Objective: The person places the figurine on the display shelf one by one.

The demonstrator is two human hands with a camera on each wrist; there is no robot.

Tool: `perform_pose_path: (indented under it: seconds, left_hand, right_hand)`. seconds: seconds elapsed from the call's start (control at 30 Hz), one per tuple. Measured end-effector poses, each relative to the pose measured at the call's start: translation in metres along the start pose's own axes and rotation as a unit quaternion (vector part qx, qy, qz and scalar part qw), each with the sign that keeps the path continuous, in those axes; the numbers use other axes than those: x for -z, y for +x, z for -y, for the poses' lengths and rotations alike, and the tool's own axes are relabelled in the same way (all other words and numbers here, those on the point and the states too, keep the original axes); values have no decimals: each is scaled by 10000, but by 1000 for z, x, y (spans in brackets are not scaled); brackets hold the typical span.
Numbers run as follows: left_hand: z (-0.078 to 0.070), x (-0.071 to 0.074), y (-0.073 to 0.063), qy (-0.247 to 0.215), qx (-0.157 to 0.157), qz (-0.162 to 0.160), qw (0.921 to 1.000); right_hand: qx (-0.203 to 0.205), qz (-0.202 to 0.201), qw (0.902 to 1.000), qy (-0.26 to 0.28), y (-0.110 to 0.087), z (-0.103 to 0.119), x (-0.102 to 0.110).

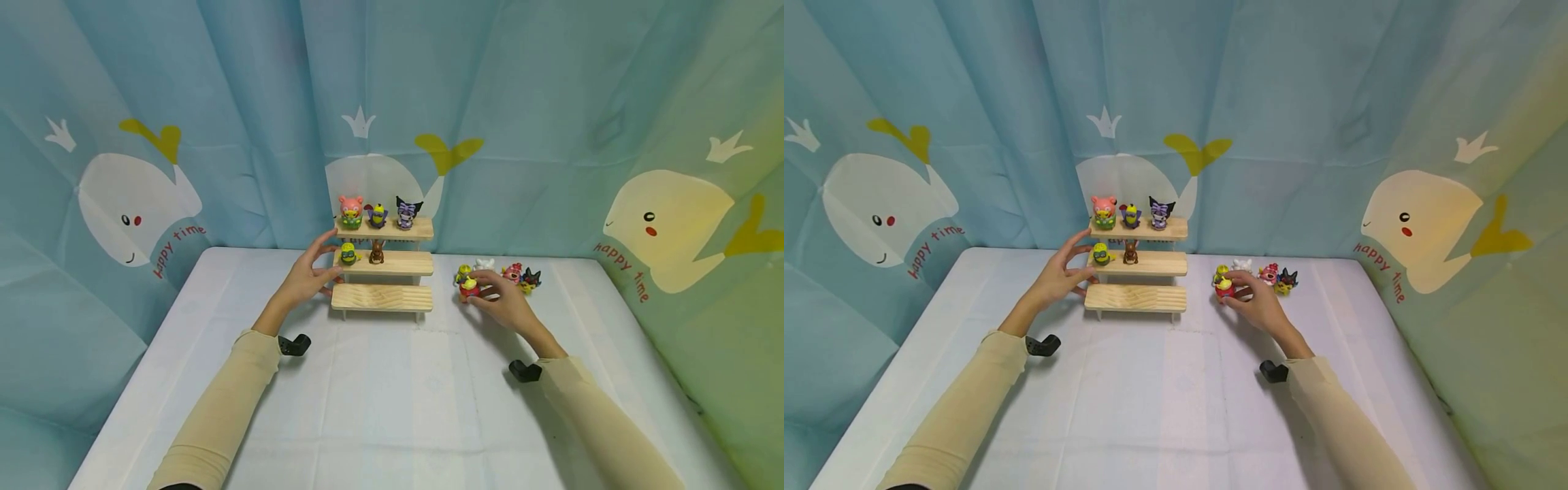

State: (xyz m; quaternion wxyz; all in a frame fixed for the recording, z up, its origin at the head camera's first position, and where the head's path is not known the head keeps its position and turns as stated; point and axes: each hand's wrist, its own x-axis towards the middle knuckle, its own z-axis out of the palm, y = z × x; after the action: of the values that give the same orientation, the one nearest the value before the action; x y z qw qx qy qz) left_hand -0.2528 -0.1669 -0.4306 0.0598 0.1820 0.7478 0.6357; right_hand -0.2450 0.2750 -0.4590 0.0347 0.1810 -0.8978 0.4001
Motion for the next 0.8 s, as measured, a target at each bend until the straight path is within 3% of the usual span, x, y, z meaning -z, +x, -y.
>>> perform_pose_path:
  seconds: [0.6, 0.8]
  left_hand:
    - [-2, 0, -1, 4, 84, -9, 10000]
    - [-1, 1, 0, 25, 17, 16, 10000]
  right_hand:
    - [166, -364, 9992, 16, -6, 27, 25]
    - [40, -605, 9964, 587, -11, 36, 35]
